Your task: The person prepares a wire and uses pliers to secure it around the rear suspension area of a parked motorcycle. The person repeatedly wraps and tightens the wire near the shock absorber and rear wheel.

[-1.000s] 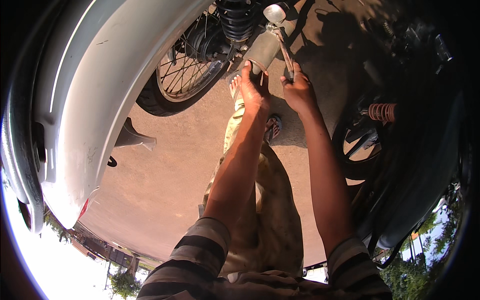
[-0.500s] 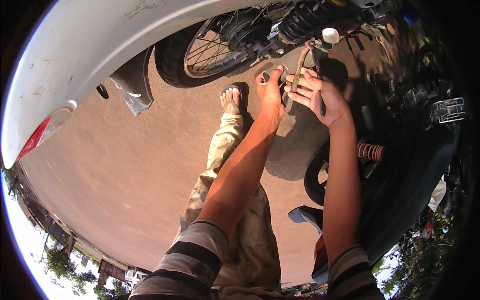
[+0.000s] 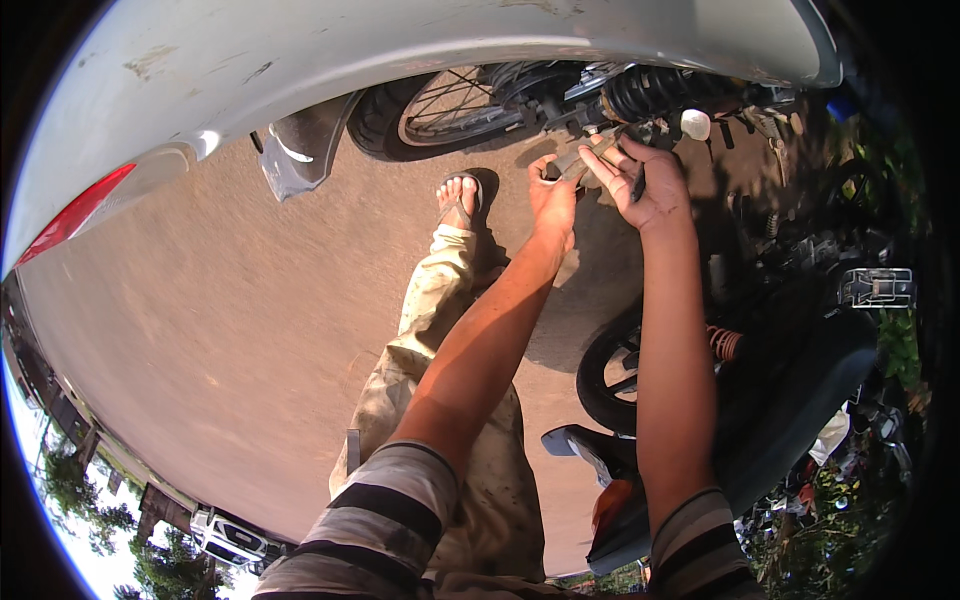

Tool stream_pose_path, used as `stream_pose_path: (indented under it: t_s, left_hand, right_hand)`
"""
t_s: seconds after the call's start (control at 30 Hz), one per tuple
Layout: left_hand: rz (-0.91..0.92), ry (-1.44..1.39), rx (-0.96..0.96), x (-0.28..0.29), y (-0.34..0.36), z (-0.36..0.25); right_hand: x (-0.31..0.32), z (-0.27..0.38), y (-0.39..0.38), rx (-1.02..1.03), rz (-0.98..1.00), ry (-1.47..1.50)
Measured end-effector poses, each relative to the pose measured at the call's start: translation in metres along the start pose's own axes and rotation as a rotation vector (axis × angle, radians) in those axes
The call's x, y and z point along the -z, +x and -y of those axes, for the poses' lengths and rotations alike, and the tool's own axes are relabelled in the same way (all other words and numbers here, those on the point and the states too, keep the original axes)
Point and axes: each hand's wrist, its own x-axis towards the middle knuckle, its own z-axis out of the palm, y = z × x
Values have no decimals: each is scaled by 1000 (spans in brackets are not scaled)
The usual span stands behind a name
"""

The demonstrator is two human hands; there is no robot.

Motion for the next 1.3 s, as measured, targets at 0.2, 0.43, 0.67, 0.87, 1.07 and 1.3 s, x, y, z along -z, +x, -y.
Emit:
stream_pose_path:
  t_s: [0.2, 0.43, 0.67, 0.87, 1.07, 1.3]
  left_hand:
    - [-15, 38, 24, -3, -1, -6]
    - [-18, 68, 38, -5, -4, -11]
    - [12, 89, 119, 4, -7, -15]
    - [-13, 414, 184, 11, 7, -35]
    - [80, 437, 243, 11, 17, -37]
    - [271, 295, 418, -6, 0, -49]
  right_hand:
    - [-15, -11, 17, 58, -173, -40]
    - [-33, -8, 22, 107, -250, -41]
    - [35, -20, -25, -12, 34, -259]
    - [76, -43, -81, 1, -298, -411]
    - [131, -32, -67, 307, -411, -929]
    - [142, -2, -43, 440, -458, -1093]
